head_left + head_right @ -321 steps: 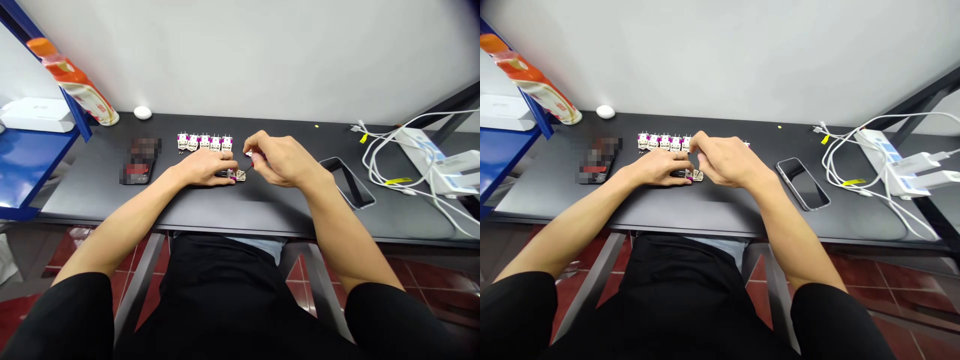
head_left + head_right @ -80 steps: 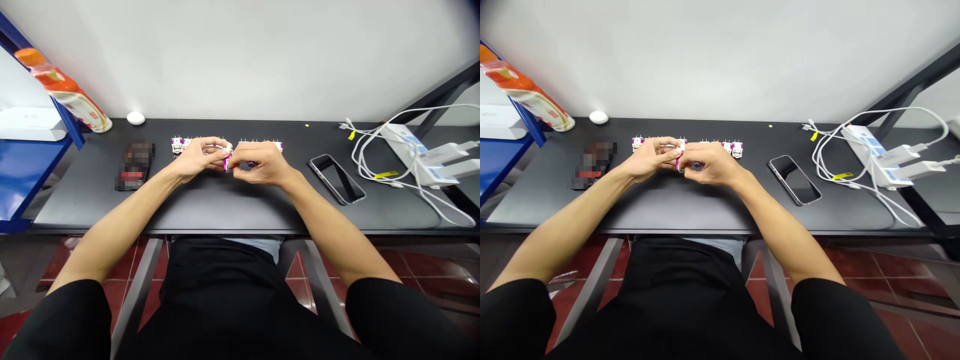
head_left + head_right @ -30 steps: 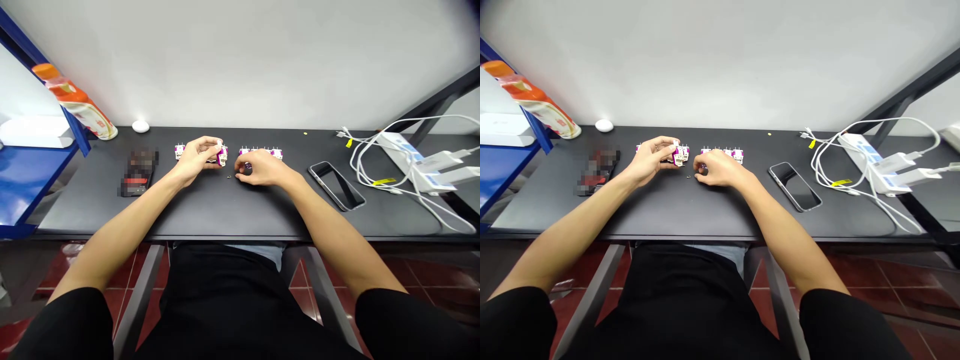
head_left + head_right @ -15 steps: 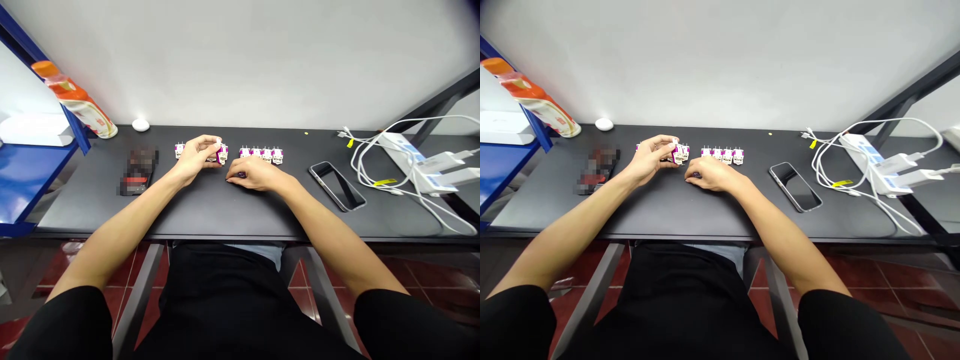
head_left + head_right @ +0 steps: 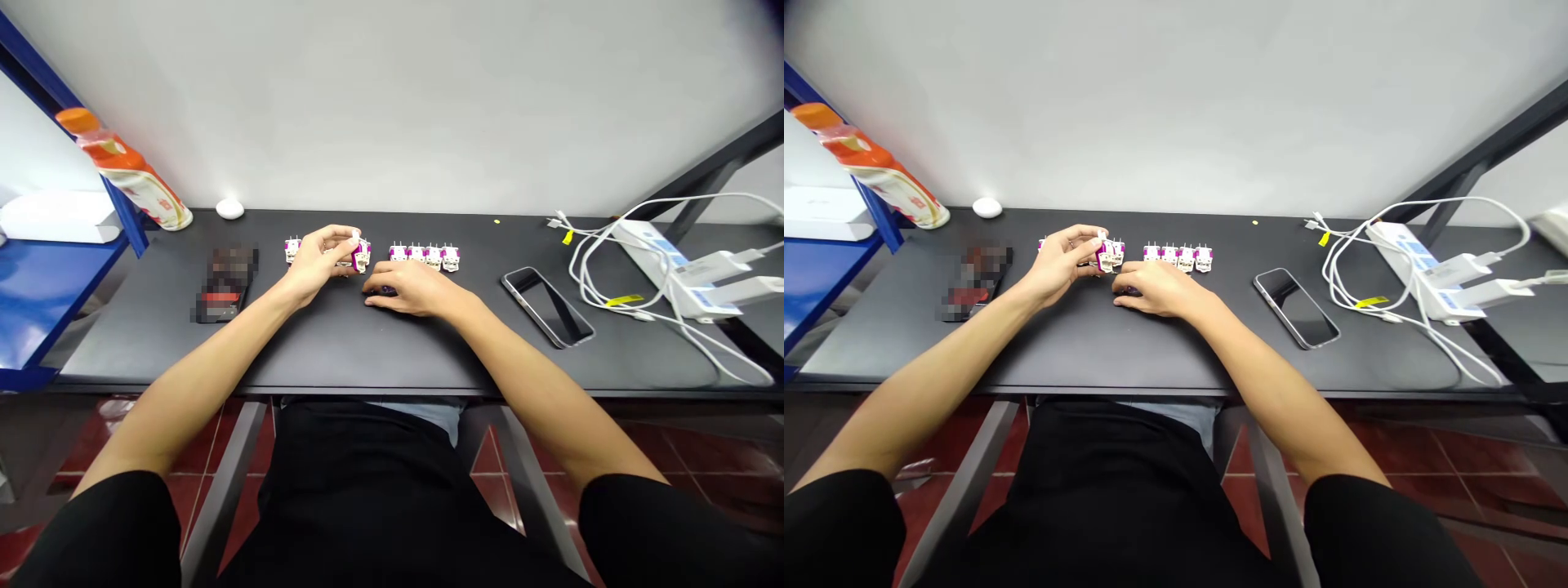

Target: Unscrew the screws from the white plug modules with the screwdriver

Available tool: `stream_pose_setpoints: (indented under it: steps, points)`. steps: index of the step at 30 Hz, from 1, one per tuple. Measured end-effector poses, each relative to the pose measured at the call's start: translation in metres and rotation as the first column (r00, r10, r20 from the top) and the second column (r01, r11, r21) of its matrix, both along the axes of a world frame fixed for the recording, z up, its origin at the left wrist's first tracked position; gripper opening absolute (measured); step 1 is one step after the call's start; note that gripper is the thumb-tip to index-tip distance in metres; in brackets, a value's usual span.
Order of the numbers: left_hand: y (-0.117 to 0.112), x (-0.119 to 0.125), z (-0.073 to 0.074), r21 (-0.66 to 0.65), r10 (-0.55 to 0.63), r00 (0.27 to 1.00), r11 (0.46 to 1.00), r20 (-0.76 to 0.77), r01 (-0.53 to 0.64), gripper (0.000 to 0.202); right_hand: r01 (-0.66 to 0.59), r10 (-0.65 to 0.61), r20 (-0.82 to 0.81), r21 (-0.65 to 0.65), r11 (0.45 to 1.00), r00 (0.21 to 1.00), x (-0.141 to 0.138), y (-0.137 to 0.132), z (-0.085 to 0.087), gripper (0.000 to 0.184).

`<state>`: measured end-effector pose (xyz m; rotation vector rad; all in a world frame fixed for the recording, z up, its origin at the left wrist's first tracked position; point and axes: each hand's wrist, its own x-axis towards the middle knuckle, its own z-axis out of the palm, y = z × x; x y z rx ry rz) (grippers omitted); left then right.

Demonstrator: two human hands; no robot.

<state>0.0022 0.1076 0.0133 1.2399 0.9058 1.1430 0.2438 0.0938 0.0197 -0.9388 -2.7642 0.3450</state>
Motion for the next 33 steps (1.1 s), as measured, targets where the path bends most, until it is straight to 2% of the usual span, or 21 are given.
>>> stream_pose_setpoints:
  steps: [4, 14, 21, 24, 27, 29, 33]
  points:
    - [0.0, 0.001, -0.001, 0.01, 0.002, 1.0, 1.0, -0.002, -0.002, 0.061, -0.001, 0.001, -0.001, -0.034, 0.999, 1.0, -0.004, 0.0, -0.003, 0.02]
    - [0.002, 0.002, -0.002, 0.04, 0.029, 1.0, 0.999, 0.001, -0.029, 0.064, 0.165, -0.172, 0.105, 0.069, 0.984, 0.98, -0.009, 0.002, -0.002, 0.026]
    - [0.0, 0.003, -0.002, 0.069, 0.033, 0.999, 0.997, -0.015, -0.032, 0.059, 0.241, -0.248, 0.13, 0.068, 0.968, 0.96, -0.009, 0.003, -0.003, 0.031]
    - [0.0, 0.003, -0.002, 0.079, 0.046, 0.999, 0.996, -0.004, -0.045, 0.064, 0.259, -0.263, 0.044, 0.082, 0.962, 0.964, -0.005, 0.003, -0.005, 0.031]
    - [0.0, 0.002, -0.001, 0.065, 0.056, 0.998, 0.996, 0.004, -0.056, 0.067, 0.303, -0.277, -0.201, 0.115, 0.946, 0.94, 0.003, 0.003, -0.003, 0.038]
    - [-0.002, 0.003, 0.0, 0.044, 0.054, 0.999, 0.998, 0.006, -0.054, 0.067, 0.294, -0.237, -0.329, 0.135, 0.946, 0.914, 0.007, 0.002, 0.0, 0.046]
    - [-0.009, 0.009, -0.002, 0.02, -0.003, 1.0, 1.0, 0.031, 0.002, 0.067, 0.25, -0.186, -0.324, 0.168, 0.954, 0.928, 0.005, -0.005, 0.005, 0.072]
